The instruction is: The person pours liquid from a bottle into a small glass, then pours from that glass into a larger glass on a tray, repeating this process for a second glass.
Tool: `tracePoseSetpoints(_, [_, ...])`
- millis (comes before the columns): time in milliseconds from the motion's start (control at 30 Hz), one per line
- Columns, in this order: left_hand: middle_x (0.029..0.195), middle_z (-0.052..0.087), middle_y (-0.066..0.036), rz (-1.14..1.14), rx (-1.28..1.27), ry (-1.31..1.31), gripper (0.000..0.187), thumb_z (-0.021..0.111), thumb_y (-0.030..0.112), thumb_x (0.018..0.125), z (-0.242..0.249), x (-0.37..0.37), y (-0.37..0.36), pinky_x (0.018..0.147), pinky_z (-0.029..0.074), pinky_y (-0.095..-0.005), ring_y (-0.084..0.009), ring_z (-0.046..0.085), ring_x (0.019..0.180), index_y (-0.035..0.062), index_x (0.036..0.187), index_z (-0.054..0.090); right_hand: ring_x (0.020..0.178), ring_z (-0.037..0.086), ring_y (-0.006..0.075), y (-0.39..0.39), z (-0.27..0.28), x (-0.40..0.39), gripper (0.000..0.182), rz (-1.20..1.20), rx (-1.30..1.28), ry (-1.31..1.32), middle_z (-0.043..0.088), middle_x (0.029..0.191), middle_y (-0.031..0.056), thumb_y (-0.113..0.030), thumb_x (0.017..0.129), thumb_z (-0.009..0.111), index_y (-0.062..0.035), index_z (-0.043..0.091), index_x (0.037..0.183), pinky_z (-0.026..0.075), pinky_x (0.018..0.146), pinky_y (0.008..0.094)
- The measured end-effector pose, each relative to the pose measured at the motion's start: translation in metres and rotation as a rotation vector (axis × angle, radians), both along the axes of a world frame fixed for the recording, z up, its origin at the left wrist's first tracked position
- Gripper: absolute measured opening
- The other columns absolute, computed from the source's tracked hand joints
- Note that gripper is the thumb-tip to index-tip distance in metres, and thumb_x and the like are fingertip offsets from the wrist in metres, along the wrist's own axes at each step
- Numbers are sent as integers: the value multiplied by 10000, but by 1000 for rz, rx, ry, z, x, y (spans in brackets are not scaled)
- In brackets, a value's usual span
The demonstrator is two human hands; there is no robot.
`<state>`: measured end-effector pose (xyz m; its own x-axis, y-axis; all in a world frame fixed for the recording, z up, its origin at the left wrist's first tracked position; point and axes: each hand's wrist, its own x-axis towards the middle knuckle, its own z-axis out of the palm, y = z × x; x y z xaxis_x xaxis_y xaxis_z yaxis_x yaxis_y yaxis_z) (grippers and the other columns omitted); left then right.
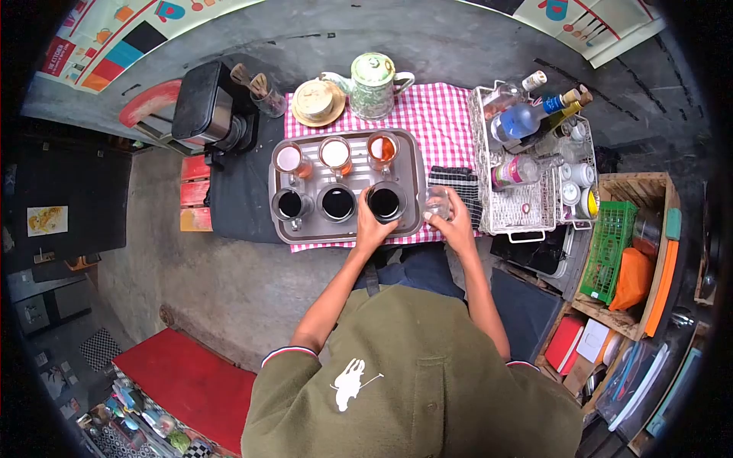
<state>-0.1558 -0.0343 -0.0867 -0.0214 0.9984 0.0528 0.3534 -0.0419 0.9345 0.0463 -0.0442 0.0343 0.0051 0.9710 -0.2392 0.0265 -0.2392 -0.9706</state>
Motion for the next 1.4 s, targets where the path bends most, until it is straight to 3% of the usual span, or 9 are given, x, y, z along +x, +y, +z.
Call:
tracePoseSetpoints(167, [1364,439,-237,-33,-68,-13,1051,872,135,603,3,0,2,1106,381,-418,-370,466,1297,-43,1440,261,877,631,98,-2,-2,1,574,-15,0,1,644,1049,76,-155,794,782,-25,520,1288,529,701,237])
tracePoseSetpoints(600, [1464,311,-271,-136,140,154,1111,855,122,639,1,-4,3,1152,287,-471,-448,328,1373,-23,1506,176,965,644,142,-1,6,7,586,-40,-19,-47,660,1048,81,-192,785,802,-30,536,1281,519,829,288])
tracePoseSetpoints(700, [1473,307,-272,-199,241,323,1096,859,141,641,11,-5,7,1135,289,-498,-454,329,1373,-16,1505,203,958,643,137,-2,10,10,593,-50,-16,-70,662,1052,83,-189,789,799,-27,533,1293,517,824,281])
tracePoseSetpoints(867, [1511,277,-282,-230,288,339,1088,860,198,683,24,-2,11,1133,283,-518,-456,330,1381,-5,1521,197,949,644,132,-5,12,14,578,-87,4,-43,666,1054,84,-179,800,791,-22,534,1293,515,822,275])
tracePoseSetpoints(1267, [1533,244,-296,-291,254,321,1121,864,144,681,34,-6,17,1139,314,-500,-461,322,1394,16,1544,160,943,649,131,-10,15,15,583,-90,60,-79,668,1059,80,-157,811,789,-24,519,1310,523,820,272])
tracePoseSetpoints(1400, [1517,250,-292,-315,248,309,1115,869,144,686,35,-7,19,1165,283,-479,-456,278,1425,-16,1531,159,945,650,132,-12,15,15,592,-96,69,-75,667,1062,81,-156,810,790,-26,514,1317,526,816,275])
